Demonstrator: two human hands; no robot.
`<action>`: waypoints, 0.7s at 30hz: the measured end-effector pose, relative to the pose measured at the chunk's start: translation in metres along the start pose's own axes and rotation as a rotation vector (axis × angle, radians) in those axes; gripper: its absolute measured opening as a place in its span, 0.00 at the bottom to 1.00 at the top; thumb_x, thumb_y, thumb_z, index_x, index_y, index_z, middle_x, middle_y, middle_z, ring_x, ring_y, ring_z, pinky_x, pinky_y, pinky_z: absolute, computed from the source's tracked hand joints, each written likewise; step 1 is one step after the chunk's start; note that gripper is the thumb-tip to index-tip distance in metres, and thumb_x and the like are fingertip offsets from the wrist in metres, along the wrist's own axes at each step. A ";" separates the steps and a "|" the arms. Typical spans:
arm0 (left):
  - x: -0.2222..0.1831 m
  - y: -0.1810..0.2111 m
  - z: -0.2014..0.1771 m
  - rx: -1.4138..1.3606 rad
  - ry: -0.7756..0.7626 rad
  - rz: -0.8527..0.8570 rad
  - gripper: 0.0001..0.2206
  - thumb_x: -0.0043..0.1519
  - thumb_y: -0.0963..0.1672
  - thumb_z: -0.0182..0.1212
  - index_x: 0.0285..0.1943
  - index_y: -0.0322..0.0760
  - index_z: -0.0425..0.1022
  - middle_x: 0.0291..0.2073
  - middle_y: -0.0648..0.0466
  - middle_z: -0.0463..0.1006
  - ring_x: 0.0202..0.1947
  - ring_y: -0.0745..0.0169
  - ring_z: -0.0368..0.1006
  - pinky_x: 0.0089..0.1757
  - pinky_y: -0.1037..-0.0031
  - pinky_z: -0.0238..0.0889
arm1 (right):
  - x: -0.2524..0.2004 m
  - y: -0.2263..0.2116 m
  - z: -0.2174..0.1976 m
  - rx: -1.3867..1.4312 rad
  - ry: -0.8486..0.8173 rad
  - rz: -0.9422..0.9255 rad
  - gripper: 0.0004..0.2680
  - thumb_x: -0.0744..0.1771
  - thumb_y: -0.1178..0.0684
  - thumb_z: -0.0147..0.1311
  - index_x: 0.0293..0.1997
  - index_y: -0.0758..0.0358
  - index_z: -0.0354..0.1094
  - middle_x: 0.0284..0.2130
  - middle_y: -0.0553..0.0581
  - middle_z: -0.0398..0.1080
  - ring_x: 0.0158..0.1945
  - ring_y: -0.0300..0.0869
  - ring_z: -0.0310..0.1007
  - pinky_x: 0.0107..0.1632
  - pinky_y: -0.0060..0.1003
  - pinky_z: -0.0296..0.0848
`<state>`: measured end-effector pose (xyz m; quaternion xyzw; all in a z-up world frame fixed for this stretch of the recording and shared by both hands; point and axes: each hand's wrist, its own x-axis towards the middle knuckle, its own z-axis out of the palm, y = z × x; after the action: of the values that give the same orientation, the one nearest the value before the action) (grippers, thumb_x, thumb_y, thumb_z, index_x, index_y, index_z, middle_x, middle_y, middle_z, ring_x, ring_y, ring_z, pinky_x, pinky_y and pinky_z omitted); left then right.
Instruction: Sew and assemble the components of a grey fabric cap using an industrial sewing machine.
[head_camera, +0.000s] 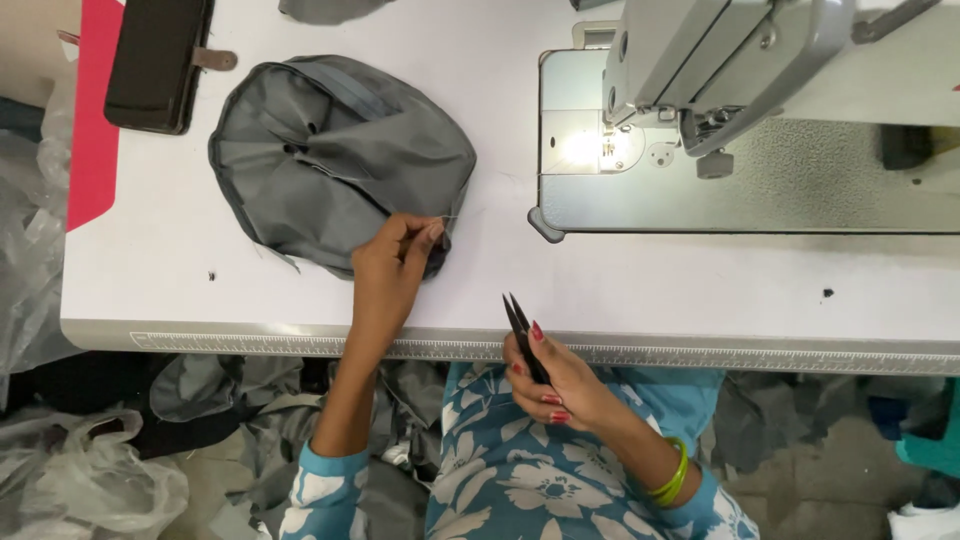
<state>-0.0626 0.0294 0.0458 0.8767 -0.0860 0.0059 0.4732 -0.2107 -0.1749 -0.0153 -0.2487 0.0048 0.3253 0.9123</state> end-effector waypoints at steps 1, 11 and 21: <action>-0.002 -0.006 0.002 0.002 -0.002 -0.003 0.06 0.66 0.41 0.64 0.47 0.31 0.80 0.35 0.49 0.85 0.32 0.65 0.81 0.34 0.76 0.70 | 0.009 -0.002 0.003 0.003 0.001 0.001 0.18 0.73 0.34 0.35 0.38 0.59 0.57 0.16 0.45 0.50 0.14 0.31 0.48 0.17 0.25 0.51; -0.017 -0.028 0.019 -0.521 -0.069 0.068 0.08 0.72 0.41 0.56 0.51 0.25 0.72 0.54 0.45 0.81 0.49 0.67 0.80 0.48 0.76 0.76 | 0.081 -0.010 0.006 0.129 0.014 0.095 0.19 0.72 0.30 0.35 0.35 0.55 0.56 0.15 0.43 0.49 0.13 0.30 0.44 0.15 0.26 0.44; -0.028 -0.035 0.029 -0.367 -0.078 0.005 0.08 0.72 0.42 0.53 0.49 0.28 0.70 0.42 0.46 0.84 0.42 0.64 0.84 0.42 0.75 0.78 | 0.089 0.001 -0.004 0.166 0.133 -0.030 0.19 0.72 0.30 0.37 0.33 0.53 0.55 0.15 0.42 0.49 0.13 0.29 0.44 0.15 0.25 0.41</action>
<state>-0.0864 0.0278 -0.0019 0.7751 -0.1064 -0.0427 0.6213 -0.1404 -0.1231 -0.0341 -0.1933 0.0883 0.2930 0.9322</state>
